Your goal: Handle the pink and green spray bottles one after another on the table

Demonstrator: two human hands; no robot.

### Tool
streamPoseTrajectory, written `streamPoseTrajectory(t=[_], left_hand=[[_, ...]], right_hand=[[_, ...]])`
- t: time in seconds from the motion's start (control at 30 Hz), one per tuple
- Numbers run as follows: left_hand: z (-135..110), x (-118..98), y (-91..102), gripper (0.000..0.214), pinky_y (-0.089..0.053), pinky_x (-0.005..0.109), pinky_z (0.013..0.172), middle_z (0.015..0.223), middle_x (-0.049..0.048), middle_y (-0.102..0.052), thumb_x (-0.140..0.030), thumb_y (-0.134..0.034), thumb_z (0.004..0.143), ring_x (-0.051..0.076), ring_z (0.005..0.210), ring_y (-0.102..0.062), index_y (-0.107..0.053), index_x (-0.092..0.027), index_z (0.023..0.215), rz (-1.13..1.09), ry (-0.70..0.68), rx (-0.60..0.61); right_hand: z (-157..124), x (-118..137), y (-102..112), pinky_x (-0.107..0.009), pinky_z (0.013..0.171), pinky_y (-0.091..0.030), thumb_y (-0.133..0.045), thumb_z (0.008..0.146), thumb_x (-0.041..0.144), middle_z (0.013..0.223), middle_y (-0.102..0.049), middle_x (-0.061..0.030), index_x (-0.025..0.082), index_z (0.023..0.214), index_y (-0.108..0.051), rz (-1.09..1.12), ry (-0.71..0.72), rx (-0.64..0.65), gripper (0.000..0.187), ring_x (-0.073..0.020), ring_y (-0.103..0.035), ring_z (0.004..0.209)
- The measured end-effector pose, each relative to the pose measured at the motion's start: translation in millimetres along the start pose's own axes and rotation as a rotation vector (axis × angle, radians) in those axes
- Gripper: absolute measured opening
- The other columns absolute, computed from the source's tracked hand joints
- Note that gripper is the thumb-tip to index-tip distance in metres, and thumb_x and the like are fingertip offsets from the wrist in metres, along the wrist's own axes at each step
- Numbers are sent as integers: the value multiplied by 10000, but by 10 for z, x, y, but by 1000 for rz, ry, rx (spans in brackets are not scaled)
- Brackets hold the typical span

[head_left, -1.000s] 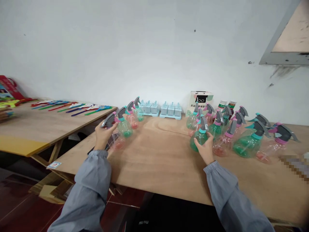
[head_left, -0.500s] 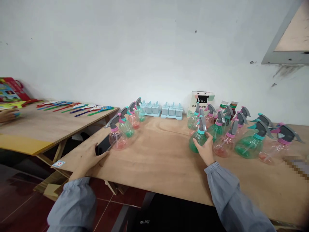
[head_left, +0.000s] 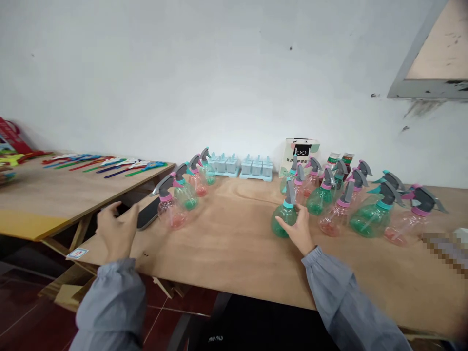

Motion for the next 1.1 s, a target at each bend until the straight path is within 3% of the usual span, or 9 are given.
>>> streamPoseTrajectory(t=[0.1, 0.17, 0.23, 0.33, 0.43, 0.57, 0.7, 0.87, 1.1], left_hand=[[-392, -423, 111, 337, -394, 629, 1084, 1286, 54, -623, -458, -481, 893, 374, 1259, -547, -632, -316, 1158, -182, -66, -272], [-653, -825, 11, 308, -380, 612, 1113, 1263, 54, -631, -463, -489, 908, 358, 1257, -550, -633, -345, 1153, -322, -151, -150], [-904, -1285, -236, 386, -375, 569, 1142, 1291, 73, -634, -500, -605, 855, 355, 1304, -527, -625, -342, 1206, -451, -294, 242], [-1300, -1856, -661, 986, -301, 541, 1214, 1553, 129, -439, -544, -864, 604, 384, 1464, -368, -446, -272, 1454, -584, -418, 862], [-1591, -2162, -1003, 1156, -261, 536, 1234, 1606, 189, -335, -546, -891, 563, 393, 1522, -259, -342, -216, 1525, -655, -306, 1126], [-1739, -2290, -1306, 905, -376, 504, 1167, 1495, 174, -483, -514, -821, 678, 368, 1470, -367, -443, -211, 1442, -833, -102, 1127], [-1591, -2197, -1476, 724, -461, 425, 1070, 1396, 139, -594, -404, -816, 681, 317, 1361, -510, -552, -228, 1332, -962, 103, 1116], [-1322, -2071, -1480, 492, -441, 432, 1084, 1133, 108, -743, -287, -788, 619, 314, 1247, -617, -692, -179, 1090, -1187, 358, 1091], [-1376, -2130, -1291, 316, -463, 468, 1067, 955, 96, -761, -255, -764, 634, 331, 1148, -679, -721, -160, 932, -1399, 472, 1173]], right_hand=[[-113, 164, -86, -535, 993, -469, -726, 756, 640, 1151, -538, -114, 197, 1247, -492, 49, 50, 54, 701, -304, -537, 1116], [-201, 265, -139, -531, 986, -481, -740, 757, 625, 1162, -531, -116, 204, 1254, -491, 93, 67, 84, 697, -306, -537, 1128], [-282, 348, -180, -529, 981, -492, -755, 752, 613, 1164, -523, -116, 209, 1260, -488, 124, 75, 113, 702, -309, -539, 1132], [-375, 445, -226, -530, 977, -507, -760, 759, 599, 1165, -510, -116, 210, 1285, -473, 149, 99, 158, 714, -309, -546, 1127], [-440, 516, -266, -541, 980, -512, -748, 784, 573, 1184, -513, -130, 200, 1327, -452, 161, 164, 193, 722, -320, -545, 1142], [-448, 533, -287, -544, 969, -520, -756, 767, 584, 1179, -541, -150, 184, 1309, -478, 131, 250, 262, 729, -338, -558, 1129], [-157, 393, -182, -554, 1035, -468, -660, 844, 579, 1261, -546, -158, 202, 1360, -453, 83, 300, 246, 672, -333, -539, 1191], [535, -144, -71, -576, 1148, -326, -568, 901, 509, 1382, -453, -202, 161, 1386, -372, -65, 43, -167, 629, -329, -421, 1343], [793, -762, -449, -621, 1123, -334, -658, 774, 579, 1384, -462, -293, 78, 1375, -337, -93, -209, -138, 846, -421, -423, 1355]])
Point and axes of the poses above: each hand's wrist, its own z-axis towards the middle knuckle, its own y-axis out of the back of the hand, x = y × z, the point moved 3 cm from there along z, towards the middle knuckle
